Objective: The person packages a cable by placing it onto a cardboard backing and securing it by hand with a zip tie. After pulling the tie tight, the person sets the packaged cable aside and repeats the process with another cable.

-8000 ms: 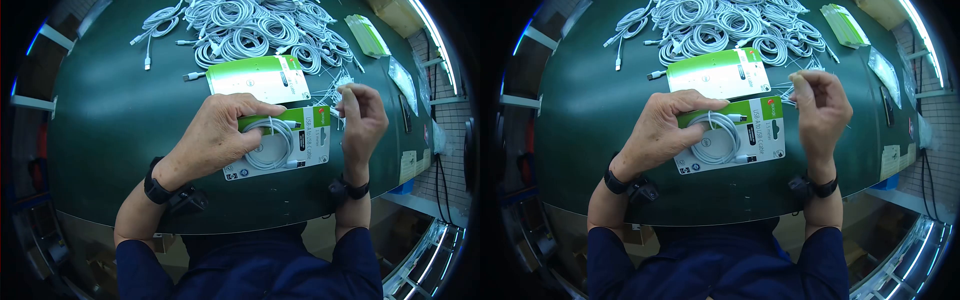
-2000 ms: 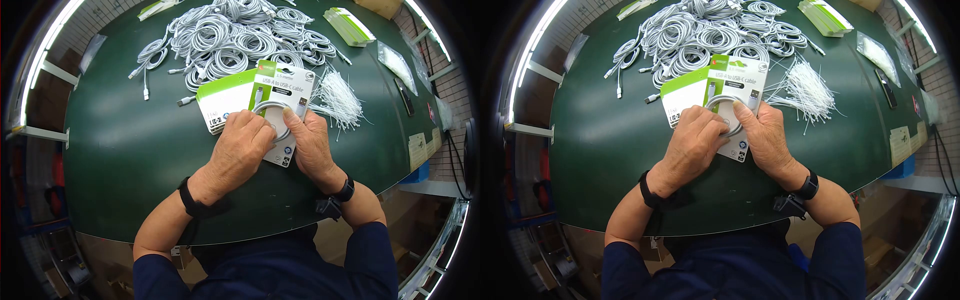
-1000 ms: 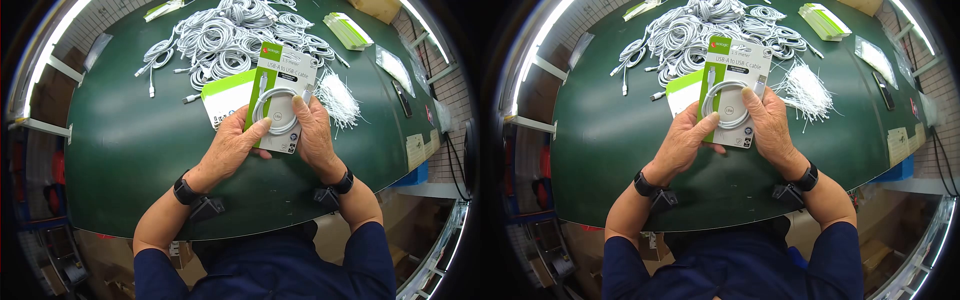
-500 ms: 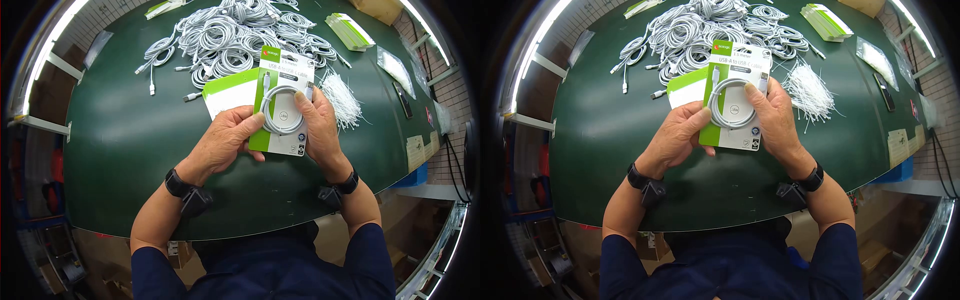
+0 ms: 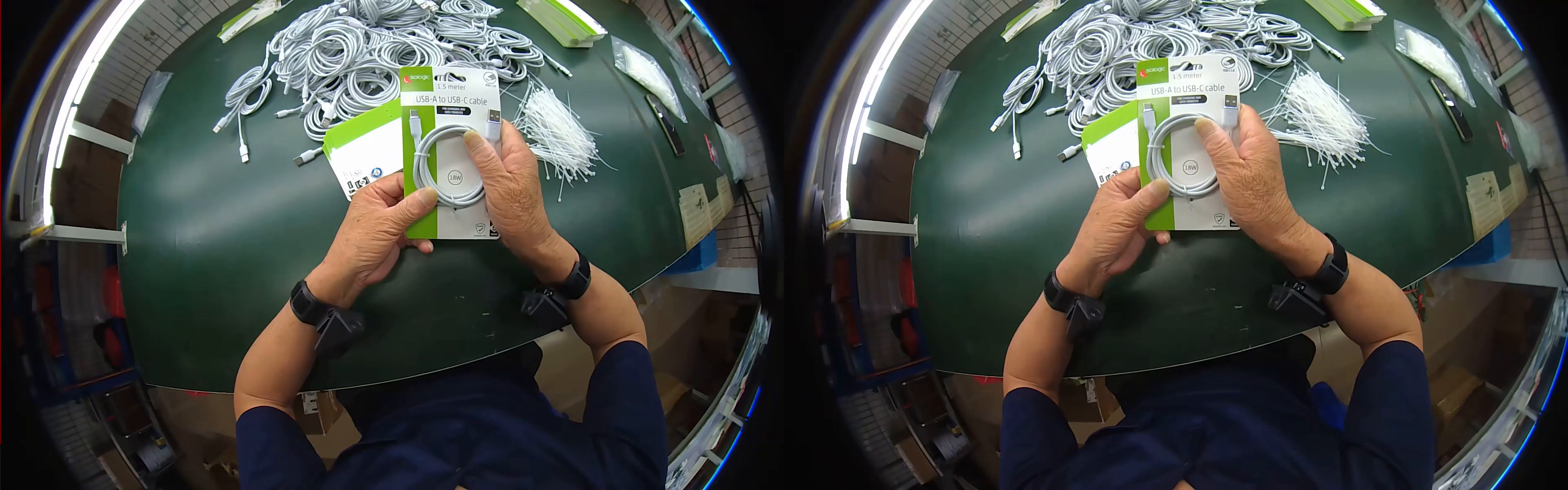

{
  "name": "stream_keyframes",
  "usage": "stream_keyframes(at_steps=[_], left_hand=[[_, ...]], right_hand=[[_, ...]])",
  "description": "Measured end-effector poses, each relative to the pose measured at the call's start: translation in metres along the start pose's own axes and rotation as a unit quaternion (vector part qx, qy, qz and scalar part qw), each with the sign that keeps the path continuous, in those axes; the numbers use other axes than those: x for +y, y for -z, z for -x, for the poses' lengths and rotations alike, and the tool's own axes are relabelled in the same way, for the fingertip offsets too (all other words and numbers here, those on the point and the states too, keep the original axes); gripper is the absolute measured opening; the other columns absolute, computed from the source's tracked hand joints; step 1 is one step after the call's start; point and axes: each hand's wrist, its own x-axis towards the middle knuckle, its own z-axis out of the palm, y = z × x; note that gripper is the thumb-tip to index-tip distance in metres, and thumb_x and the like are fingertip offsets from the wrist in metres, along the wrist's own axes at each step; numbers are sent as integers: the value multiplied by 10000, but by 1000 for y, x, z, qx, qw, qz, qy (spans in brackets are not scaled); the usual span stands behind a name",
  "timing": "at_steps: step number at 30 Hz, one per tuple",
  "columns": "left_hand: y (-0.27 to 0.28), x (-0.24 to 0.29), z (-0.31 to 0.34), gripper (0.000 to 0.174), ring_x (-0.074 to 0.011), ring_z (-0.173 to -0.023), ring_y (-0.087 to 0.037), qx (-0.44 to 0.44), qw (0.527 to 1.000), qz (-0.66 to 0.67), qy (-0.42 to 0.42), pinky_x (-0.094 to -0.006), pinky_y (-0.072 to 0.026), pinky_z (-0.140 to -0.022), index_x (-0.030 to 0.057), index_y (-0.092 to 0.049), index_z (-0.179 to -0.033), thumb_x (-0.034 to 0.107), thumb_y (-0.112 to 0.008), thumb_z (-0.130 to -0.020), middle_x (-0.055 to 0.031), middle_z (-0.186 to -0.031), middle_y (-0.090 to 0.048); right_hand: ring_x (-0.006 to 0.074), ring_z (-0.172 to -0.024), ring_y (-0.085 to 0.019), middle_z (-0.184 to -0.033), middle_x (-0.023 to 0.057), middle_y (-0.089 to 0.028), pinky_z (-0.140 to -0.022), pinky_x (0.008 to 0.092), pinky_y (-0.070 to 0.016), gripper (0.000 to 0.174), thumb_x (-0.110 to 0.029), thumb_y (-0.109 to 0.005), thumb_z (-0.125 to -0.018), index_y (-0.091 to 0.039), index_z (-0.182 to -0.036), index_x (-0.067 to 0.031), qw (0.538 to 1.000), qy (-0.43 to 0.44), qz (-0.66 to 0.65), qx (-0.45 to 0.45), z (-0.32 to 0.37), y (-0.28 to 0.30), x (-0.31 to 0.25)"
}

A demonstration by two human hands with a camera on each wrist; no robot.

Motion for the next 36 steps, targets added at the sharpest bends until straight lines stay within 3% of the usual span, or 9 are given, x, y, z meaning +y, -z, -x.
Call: stream_keyframes(at_steps=[7, 9, 12, 14, 18, 22, 27, 30, 36], left_hand=[[-15, 15, 7, 344, -136, -856, -726, 32, 995, -90, -21, -265, -601, -609, -7, -691, -1234, 236, -753, -999, -81, -1042, -753], [-11, 25, 7, 351, -150, -846, -730, 45, 983, -175, -35, -303, -598, -631, -24, -689, -1217, 202, -766, -960, -100, -984, -758], [-5, 36, 10, 324, -237, -804, -747, 99, 856, -447, -241, -388, -584, -697, -21, -682, -1144, 137, -767, -874, -158, -904, -755], [-9, 49, 20, 314, -237, -813, -748, 110, 826, -492, -250, -377, -583, -756, -37, -669, -1098, 102, -778, -839, -165, -918, -757], [-15, 64, 31, 395, -263, -886, -767, 89, 779, -542, -303, -368, -587, -786, -15, -674, -1123, 73, -830, -771, -176, -959, -762], [-18, 71, 40, 549, -262, -919, -765, 74, 792, -502, -340, -382, -581, -836, 35, -668, -1262, 93, -876, -756, -151, -1027, -773], [-13, 76, 36, 790, -265, -1043, -735, 65, 790, -461, -399, -408, -550, -963, 88, -581, -1444, 144, -936, -741, -94, -1168, -767], [-12, 73, 34, 721, -263, -1054, -710, 62, 741, -514, -428, -400, -549, -962, 72, -645, -1396, 122, -933, -737, -93, -1241, -746], [-9, 71, 33, 419, -193, -944, -715, 47, 784, -497, -369, -341, -572, -851, 57, -750, -1230, 53, -859, -826, -109, -1085, -760]], right_hand=[[122, -1000, -683, -1168, 108, -722, -855, 288, -569, 367, -258, -653, -1087, -561, -1301, 26, 992, 28, 108, -56, -2, 6, -14], [199, -1168, -640, -1282, 146, -682, -943, 342, -539, 549, -242, -732, -1025, -489, -1445, 14, 982, 113, 150, -15, -6, 9, -26], [295, -1327, -556, -1398, 174, -625, -1015, 412, -499, 801, -174, -856, -881, -450, -1557, -38, 889, 318, 325, 59, -13, 23, -54], [309, -1296, -575, -1370, 179, -632, -994, 425, -509, 782, -136, -866, -839, -500, -1524, -43, 797, 408, 444, -34, -8, 18, -83], [323, -1180, -633, -1258, 168, -665, -948, 441, -527, 731, -65, -863, -772, -590, -1451, -48, 733, 361, 526, -237, 12, -10, -91], [325, -936, -711, -1098, 144, -709, -816, 400, -584, 673, -11, -840, -795, -609, -1426, -35, 827, 330, 395, -228, 11, -10, -62], [181, -1066, -725, -1169, 152, -740, -879, 315, -597, 454, 24, -729, -966, -614, -1404, 28, 967, 109, 194, -127, 9, -8, -54], [157, -1072, -714, -1173, 132, -747, -911, 300, -597, 433, 15, -734, -972, -621, -1388, 55, 988, 70, 80, -112, 3, -3, -41], [146, -1063, -709, -1203, 142, -749, -927, 290, -588, 444, -13, -763, -953, -649, -1376, 61, 982, 36, 103, -153, 10, 3, -40]])
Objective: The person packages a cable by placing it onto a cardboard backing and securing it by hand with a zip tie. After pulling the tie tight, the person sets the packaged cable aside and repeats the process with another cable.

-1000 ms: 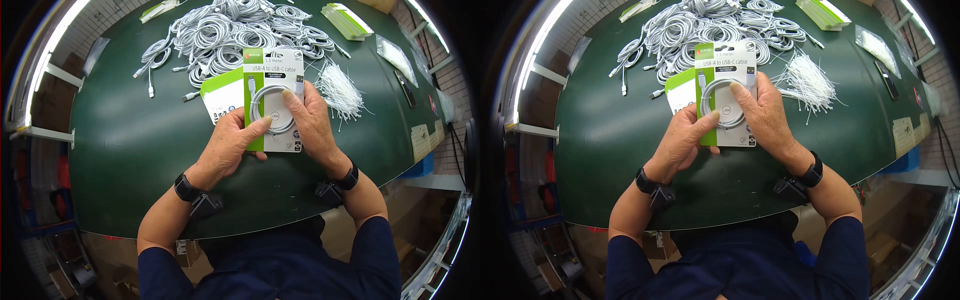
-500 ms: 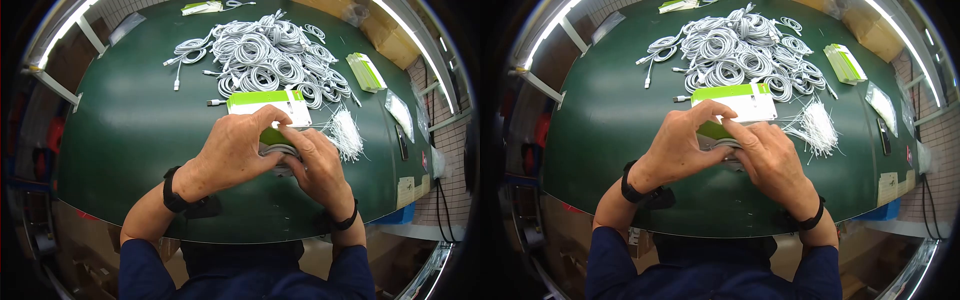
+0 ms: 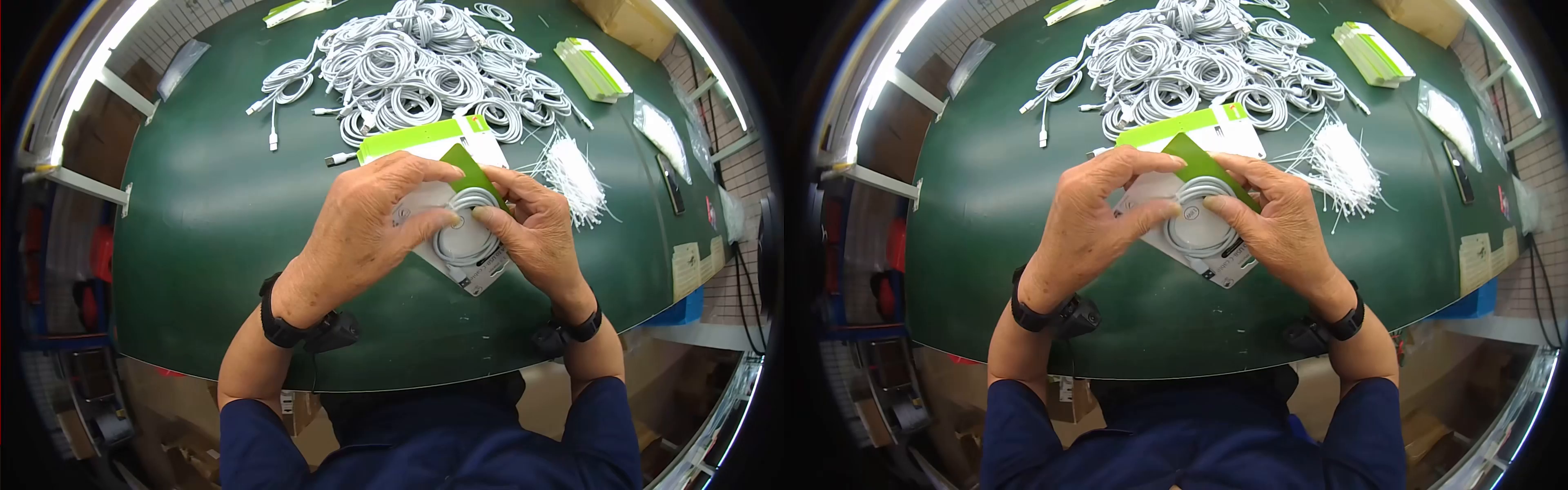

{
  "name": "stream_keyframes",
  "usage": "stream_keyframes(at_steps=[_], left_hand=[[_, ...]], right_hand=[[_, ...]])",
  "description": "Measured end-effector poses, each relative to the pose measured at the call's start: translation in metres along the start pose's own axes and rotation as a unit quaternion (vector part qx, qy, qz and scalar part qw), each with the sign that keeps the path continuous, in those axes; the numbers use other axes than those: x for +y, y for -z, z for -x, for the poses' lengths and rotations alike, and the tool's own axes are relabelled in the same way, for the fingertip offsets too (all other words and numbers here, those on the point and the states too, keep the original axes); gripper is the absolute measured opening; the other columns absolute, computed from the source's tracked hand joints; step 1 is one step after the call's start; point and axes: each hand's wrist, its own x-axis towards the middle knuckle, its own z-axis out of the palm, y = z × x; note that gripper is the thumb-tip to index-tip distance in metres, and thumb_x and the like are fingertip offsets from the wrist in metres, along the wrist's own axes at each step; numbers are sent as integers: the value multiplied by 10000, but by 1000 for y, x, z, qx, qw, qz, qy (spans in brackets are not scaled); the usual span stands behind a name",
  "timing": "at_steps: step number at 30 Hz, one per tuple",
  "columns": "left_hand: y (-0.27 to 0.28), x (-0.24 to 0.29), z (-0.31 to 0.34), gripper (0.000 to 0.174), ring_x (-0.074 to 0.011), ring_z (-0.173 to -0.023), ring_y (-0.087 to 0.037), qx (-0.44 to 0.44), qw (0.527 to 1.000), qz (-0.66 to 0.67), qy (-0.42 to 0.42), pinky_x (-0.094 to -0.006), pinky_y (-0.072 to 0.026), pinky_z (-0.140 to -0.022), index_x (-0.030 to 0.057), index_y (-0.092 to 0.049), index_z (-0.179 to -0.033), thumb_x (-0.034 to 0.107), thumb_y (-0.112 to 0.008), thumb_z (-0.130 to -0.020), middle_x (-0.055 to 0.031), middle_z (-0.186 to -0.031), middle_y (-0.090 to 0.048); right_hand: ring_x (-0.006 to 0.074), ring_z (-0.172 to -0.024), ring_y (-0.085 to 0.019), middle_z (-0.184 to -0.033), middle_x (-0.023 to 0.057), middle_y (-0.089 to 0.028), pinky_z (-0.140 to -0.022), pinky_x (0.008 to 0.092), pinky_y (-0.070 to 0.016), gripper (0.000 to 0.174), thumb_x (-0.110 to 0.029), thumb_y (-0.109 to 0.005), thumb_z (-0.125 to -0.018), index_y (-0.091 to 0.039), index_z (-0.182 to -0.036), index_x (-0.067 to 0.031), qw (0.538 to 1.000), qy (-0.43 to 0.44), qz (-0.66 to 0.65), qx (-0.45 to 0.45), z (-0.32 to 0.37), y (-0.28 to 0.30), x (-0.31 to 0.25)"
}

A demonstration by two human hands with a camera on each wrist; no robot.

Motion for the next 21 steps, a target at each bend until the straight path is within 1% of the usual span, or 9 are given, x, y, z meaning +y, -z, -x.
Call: stream_keyframes(at_steps=[3, 6, 9, 10, 13, 14, 17, 18, 21], left_hand=[[13, 6, -2, 368, -128, -889, -692, -69, 995, -14, 76, -297, -561, -777, 39, -735, -1249, 44, -821, -891, -98, -1004, -753], [5, 2, 1, 464, -106, -905, -685, -19, 981, 63, 184, -264, -549, -786, 7, -638, -1384, 53, -788, -947, -91, -1017, -743], [-9, -3, -2, 549, -100, -872, -692, 117, 974, 147, 125, -266, -556, -759, -27, -537, -1447, 95, -775, -967, -81, -971, -744], [-7, -1, -4, 685, -119, -874, -697, 118, 971, 167, 125, -246, -557, -765, -53, -428, -1514, 88, -790, -951, -90, -984, -734], [-13, -4, -3, 703, -125, -883, -702, 103, 960, 225, 131, -249, -570, -765, -54, -413, -1523, 60, -787, -939, -117, -1022, -731], [-16, -2, -1, 603, -135, -954, -714, 83, 951, 259, 147, -262, -593, -800, -71, -496, -1470, 40, -771, -945, -147, -1117, -738], [-19, 3, 0, 471, -140, -1019, -714, 11, 929, 315, 195, -274, -608, -821, -91, -598, -1374, 30, -763, -950, -156, -1198, -738], [-22, 0, 3, 342, -130, -1045, -711, 21, 931, 318, 180, -268, -609, -831, -85, -682, -1274, 27, -752, -959, -133, -1191, -751], [-19, 2, 5, 320, -107, -950, -717, 15, 930, 309, 199, -255, -606, -746, -64, -695, -1265, 38, -748, -967, -101, -1109, -771]], right_hand=[[141, -1037, -710, -1205, 145, -752, -907, 284, -586, 444, -28, -774, -944, -665, -1367, 55, 999, -13, 26, -25, 3, -2, -3], [133, -1009, -704, -1147, 125, -754, -894, 280, -585, 393, -33, -779, -940, -679, -1311, 53, 1000, -9, 15, -18, 5, -6, 4], [123, -992, -699, -1084, 96, -742, -886, 281, -582, 300, -25, -774, -950, -662, -1218, 47, 1000, -24, -7, 17, 5, -6, 6], [120, -989, -697, -1076, 92, -736, -886, 281, -582, 276, -16, -769, -954, -647, -1196, 38, 998, -21, -44, 34, 3, -4, 6], [114, -990, -691, -1070, 86, -723, -891, 281, -578, 235, 10, -752, -966, -610, -1152, 19, 990, -6, -126, 65, 0, 0, 4], [114, -995, -690, -1077, 90, -721, -897, 280, -576, 235, 20, -746, -969, -603, -1155, 18, 988, -1, -141, 68, 0, 0, 4], [116, -1015, -684, -1105, 98, -716, -921, 285, -575, 255, 49, -745, -963, -595, -1167, 15, 982, 8, -180, 63, 3, -3, 7], [117, -1018, -684, -1108, 99, -715, -922, 286, -576, 263, 52, -748, -960, -594, -1170, 15, 980, 11, -191, 59, 4, -6, 8], [123, -1029, -683, -1116, 100, -709, -929, 290, -577, 280, 70, -748, -955, -591, -1180, 14, 976, 7, -215, 39, 5, -10, 11]])
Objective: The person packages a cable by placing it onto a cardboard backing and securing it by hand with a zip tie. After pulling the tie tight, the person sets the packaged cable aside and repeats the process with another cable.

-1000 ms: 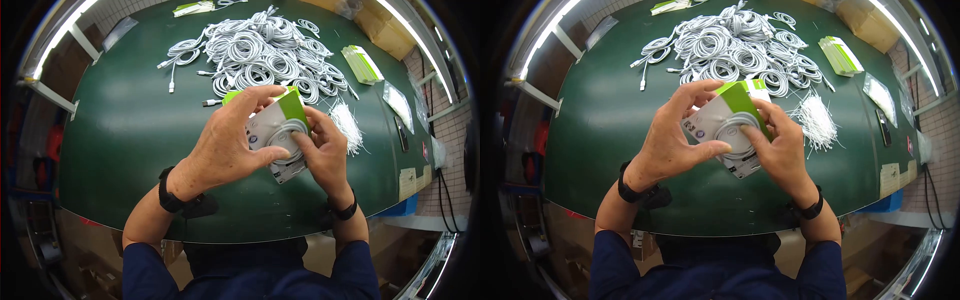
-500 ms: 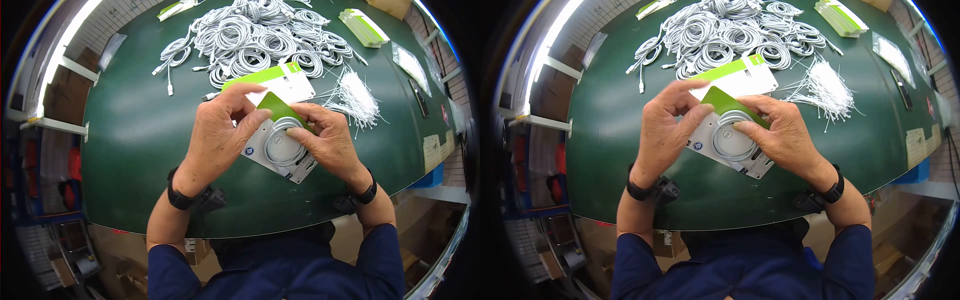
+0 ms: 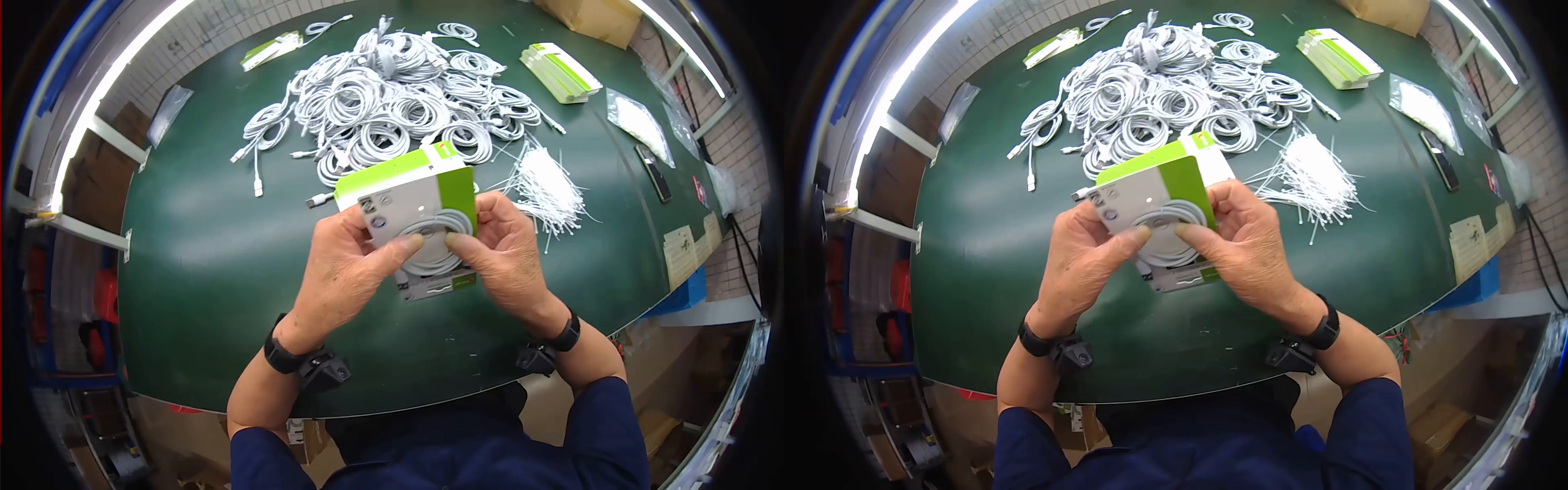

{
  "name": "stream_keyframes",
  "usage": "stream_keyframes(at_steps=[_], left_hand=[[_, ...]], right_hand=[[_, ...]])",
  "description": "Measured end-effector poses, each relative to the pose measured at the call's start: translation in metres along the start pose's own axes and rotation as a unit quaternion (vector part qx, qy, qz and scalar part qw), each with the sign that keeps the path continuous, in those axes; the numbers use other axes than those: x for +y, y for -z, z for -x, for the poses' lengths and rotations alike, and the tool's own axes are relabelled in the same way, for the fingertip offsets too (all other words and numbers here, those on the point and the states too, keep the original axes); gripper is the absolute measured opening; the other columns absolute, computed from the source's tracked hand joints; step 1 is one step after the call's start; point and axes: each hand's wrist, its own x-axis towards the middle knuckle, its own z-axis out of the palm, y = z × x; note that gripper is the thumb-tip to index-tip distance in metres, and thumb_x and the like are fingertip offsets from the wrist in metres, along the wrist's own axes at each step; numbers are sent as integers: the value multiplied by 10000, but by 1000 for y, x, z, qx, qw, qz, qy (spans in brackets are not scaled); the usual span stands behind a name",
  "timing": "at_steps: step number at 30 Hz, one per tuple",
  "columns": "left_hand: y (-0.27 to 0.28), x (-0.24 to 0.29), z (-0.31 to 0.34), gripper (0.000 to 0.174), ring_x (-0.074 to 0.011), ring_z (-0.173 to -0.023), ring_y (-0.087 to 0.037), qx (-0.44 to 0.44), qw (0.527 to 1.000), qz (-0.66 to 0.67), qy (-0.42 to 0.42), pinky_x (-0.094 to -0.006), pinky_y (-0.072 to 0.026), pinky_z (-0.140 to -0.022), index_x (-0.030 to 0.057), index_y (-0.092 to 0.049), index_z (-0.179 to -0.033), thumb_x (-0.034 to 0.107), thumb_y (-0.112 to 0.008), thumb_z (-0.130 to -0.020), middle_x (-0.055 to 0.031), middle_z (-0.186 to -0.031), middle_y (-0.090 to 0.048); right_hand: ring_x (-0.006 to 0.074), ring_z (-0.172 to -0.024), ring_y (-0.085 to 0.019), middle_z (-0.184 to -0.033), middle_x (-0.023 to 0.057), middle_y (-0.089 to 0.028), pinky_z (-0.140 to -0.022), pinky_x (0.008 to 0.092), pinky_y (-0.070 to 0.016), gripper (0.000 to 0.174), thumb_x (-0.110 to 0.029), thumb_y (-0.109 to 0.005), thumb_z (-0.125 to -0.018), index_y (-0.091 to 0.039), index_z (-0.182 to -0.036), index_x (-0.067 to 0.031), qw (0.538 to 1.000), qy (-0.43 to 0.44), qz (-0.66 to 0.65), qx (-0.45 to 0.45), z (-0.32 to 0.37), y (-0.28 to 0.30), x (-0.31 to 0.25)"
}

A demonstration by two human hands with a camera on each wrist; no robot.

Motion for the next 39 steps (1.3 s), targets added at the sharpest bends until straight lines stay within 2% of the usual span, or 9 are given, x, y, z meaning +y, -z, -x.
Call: stream_keyframes(at_steps=[3, 6, 12, 14, 17, 20, 23, 33, 39], left_hand=[[8, 16, 3, 282, -92, -860, -707, -49, 989, -91, 104, -246, -586, -640, -48, -713, -1243, 45, -739, -977, -85, -1052, -777], [4, 10, 4, 286, -93, -798, -694, -30, 996, -46, 75, -239, -557, -556, -46, -707, -1250, 54, -741, -984, -94, -1056, -773], [7, 11, 5, 299, -164, -846, -740, -2, 999, 48, 19, -282, -636, -621, -90, -659, -1273, 59, -703, -1018, -158, -1116, -763], [12, 15, 5, 317, -186, -859, -754, 28, 998, 55, -19, -291, -643, -634, -95, -636, -1301, 53, -688, -1025, -170, -1130, -761], [16, 20, 4, 349, -222, -863, -771, 89, 990, 62, -86, -320, -657, -688, -89, -600, -1352, 44, -665, -1037, -179, -1168, -754], [30, 17, 2, 328, -233, -884, -773, 122, 982, -11, -141, -342, -659, -772, -83, -620, -1333, 52, -672, -1039, -183, -1205, -742], [34, 13, 2, 319, -228, -912, -770, 145, 966, -116, -180, -349, -655, -824, -88, -633, -1320, 54, -682, -1038, -185, -1221, -735], [27, -7, -7, 368, -242, -1121, -720, 114, 946, -191, -237, -381, -650, -916, -62, -683, -1347, 177, -670, -1067, -215, -1287, -714], [22, -10, -11, 368, -269, -1145, -717, 109, 935, -219, -256, -389, -655, -905, -45, -708, -1326, 226, -641, -1085, -220, -1291, -715]], right_hand=[[124, -1046, -679, -1124, 95, -704, -933, 285, -571, 291, 82, -744, -953, -598, -1197, 23, 1000, -3, -20, -21, 1, 3, 6], [122, -1059, -673, -1124, 86, -702, -938, 280, -564, 299, 82, -755, -945, -606, -1197, 19, 999, 35, -16, -32, 1, -2, 10], [116, -957, -658, -1062, 62, -707, -865, 272, -552, 331, -6, -758, -952, -670, -1267, 35, 980, 55, 188, -34, -19, 35, -43], [146, -867, -699, -949, 72, -746, -810, 291, -566, 254, -64, -825, -879, -761, -1117, -1, 881, 29, 470, 35, -28, 63, -54], [276, -903, -745, -945, 118, -773, -812, 386, -584, 221, -163, -852, -810, -812, -1004, -63, 692, -54, 720, 16, -28, 109, -53], [303, -839, -731, -935, 139, -765, -802, 395, -582, 227, -157, -851, -761, -811, -954, -45, 686, -66, 725, 3, -27, 124, -43], [345, -941, -729, -969, 136, -771, -843, 446, -569, 183, -183, -833, -804, -805, -952, -79, 704, -168, 690, -17, -39, 125, -40], [356, -793, -724, -862, 182, -748, -784, 426, -573, 125, -117, -742, -850, -782, -918, -20, 703, -50, 709, -16, -33, 120, -35], [396, -910, -721, -901, 180, -748, -845, 489, -571, 99, -129, -716, -893, -761, -911, -44, 697, -54, 715, -20, -31, 125, -31]])
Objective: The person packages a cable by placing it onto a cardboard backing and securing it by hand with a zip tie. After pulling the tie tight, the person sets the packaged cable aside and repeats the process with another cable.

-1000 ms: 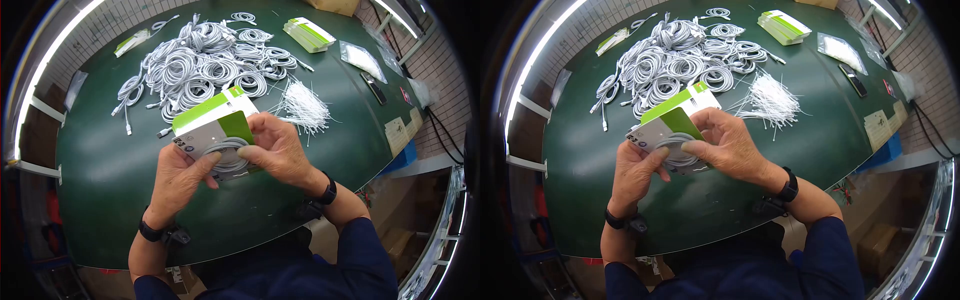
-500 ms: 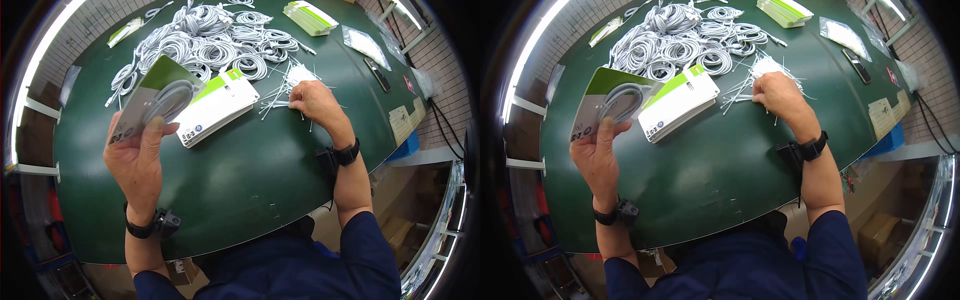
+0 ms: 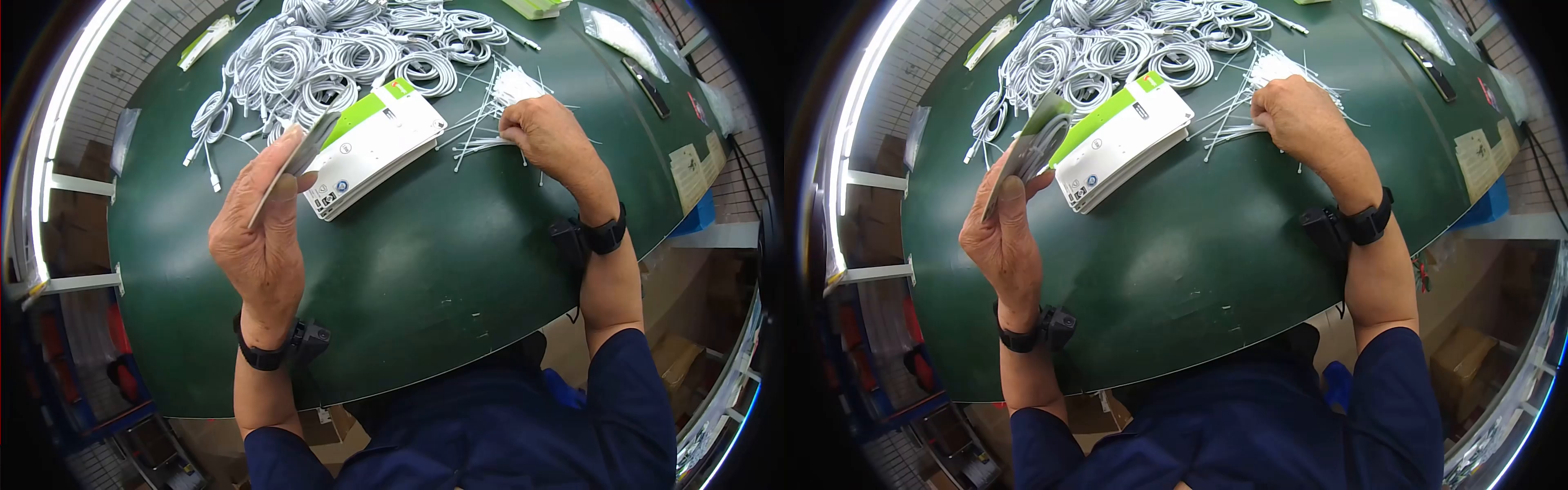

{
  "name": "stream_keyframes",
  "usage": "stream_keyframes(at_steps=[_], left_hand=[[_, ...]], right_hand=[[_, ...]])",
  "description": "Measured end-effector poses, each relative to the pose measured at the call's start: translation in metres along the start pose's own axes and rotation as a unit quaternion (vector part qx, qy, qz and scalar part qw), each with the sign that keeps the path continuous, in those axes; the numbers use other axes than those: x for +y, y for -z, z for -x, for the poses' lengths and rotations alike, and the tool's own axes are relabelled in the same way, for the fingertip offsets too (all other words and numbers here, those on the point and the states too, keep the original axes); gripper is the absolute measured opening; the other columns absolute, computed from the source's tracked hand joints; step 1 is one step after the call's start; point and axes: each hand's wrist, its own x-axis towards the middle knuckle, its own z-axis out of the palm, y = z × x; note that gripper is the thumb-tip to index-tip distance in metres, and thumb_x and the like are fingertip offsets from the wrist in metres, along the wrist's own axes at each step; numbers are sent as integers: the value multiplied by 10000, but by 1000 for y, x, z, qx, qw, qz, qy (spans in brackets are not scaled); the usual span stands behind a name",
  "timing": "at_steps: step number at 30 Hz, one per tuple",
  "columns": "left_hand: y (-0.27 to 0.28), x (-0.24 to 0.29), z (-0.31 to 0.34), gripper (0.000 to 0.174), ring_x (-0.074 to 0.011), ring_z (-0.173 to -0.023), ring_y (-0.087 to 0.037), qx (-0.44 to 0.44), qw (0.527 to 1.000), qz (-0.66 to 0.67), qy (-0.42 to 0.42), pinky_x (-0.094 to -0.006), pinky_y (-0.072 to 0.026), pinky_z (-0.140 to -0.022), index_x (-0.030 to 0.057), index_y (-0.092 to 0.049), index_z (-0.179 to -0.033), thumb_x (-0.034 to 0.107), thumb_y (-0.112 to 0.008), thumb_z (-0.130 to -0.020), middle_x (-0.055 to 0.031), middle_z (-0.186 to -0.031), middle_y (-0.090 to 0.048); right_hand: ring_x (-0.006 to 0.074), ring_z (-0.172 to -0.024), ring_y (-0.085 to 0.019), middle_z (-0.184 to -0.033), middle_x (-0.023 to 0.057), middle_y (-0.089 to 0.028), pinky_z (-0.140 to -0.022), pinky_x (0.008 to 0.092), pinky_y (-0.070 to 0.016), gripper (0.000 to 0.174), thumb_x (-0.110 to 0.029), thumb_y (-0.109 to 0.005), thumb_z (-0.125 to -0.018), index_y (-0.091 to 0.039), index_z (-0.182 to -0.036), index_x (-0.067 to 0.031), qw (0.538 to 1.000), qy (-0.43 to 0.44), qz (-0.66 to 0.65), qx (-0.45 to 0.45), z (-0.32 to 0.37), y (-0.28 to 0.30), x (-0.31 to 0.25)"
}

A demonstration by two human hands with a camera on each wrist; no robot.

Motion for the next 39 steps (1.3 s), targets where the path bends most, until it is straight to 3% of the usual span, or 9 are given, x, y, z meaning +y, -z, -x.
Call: stream_keyframes(at_steps=[7, 10, 13, 16, 19, 22, 25, 32, 39], left_hand=[[-4, 1, 3, 385, -298, -1136, -727, -24, 1000, -14, -11, -416, -657, -915, -55, -684, -1349, 230, -629, -1096, -227, -1313, -699], [-4, -1, 4, 355, -318, -1175, -728, -33, 998, -37, -43, -413, -594, -996, -38, -729, -1293, 204, -723, -1034, -238, -1258, -737], [-7, 0, 4, 351, -355, -1203, -727, -47, 994, -72, -72, -424, -543, -1059, -31, -751, -1247, 184, -788, -973, -231, -1234, -756], [-6, -2, 2, 352, -365, -1205, -727, -67, 984, -110, -124, -429, -551, -1054, -31, -757, -1221, 164, -819, -935, -224, -1236, -756], [-9, -1, 2, 357, -382, -1205, -726, -84, 975, -145, -144, -445, -558, -1054, -28, -762, -1194, 148, -849, -895, -223, -1236, -755], [-14, -1, 2, 338, -388, -1199, -727, -98, 962, -184, -175, -445, -578, -1031, -11, -771, -1166, 126, -858, -870, -195, -1210, -765], [-16, -5, 3, 335, -383, -1190, -731, -104, 958, -190, -187, -443, -591, -1013, -4, -774, -1145, 105, -868, -843, -178, -1188, -770], [-18, -14, 6, 371, -389, -1210, -726, -129, 954, -193, -192, -465, -555, -1059, -6, -771, -1163, 119, -888, -834, -186, -1196, -777], [-19, -22, 7, 312, -368, -1194, -736, -140, 950, -205, -190, -452, -569, -1035, 14, -775, -1124, 77, -876, -835, -163, -1170, -786]], right_hand=[[430, -915, -700, -904, 203, -734, -839, 510, -550, 107, -124, -664, -960, -674, -965, -18, 998, 0, -15, 64, 0, 3, -7], [433, -909, -708, -919, 221, -736, -818, 487, -561, 92, -98, -664, -972, -681, -990, -10, 990, 7, -66, 123, -4, 0, -7], [313, -830, -746, -922, 183, -762, -763, 396, -574, 105, -95, -703, -972, -704, -1024, -4, 971, 18, -156, 180, -4, 3, -14], [143, -792, -723, -906, 107, -781, -715, 282, -550, 139, -119, -749, -972, -731, -1034, 4, 945, -21, -265, 189, -2, 7, -15], [53, -767, -646, -887, 47, -763, -709, 215, -514, 164, -156, -762, -987, -750, -1002, 8, 905, -42, -385, 177, -1, 15, -21], [73, -715, -635, -896, 57, -753, -684, 212, -508, 164, -151, -747, -1005, -730, -993, 11, 877, -49, -445, 175, -2, 14, -16], [86, -677, -618, -902, 72, -746, -653, 220, -505, 175, -165, -738, -1019, -705, -1007, 7, 774, -92, -614, 126, 0, 12, -29], [97, -734, -689, -925, 104, -754, -654, 192, -529, 248, -161, -776, -995, -653, -1115, 18, 743, -84, -664, 9, 8, -13, -61], [95, -780, -713, -956, 114, -773, -659, 197, -527, 229, -174, -776, -993, -685, -1101, 7, 753, -55, -655, -21, 12, -20, -69]])
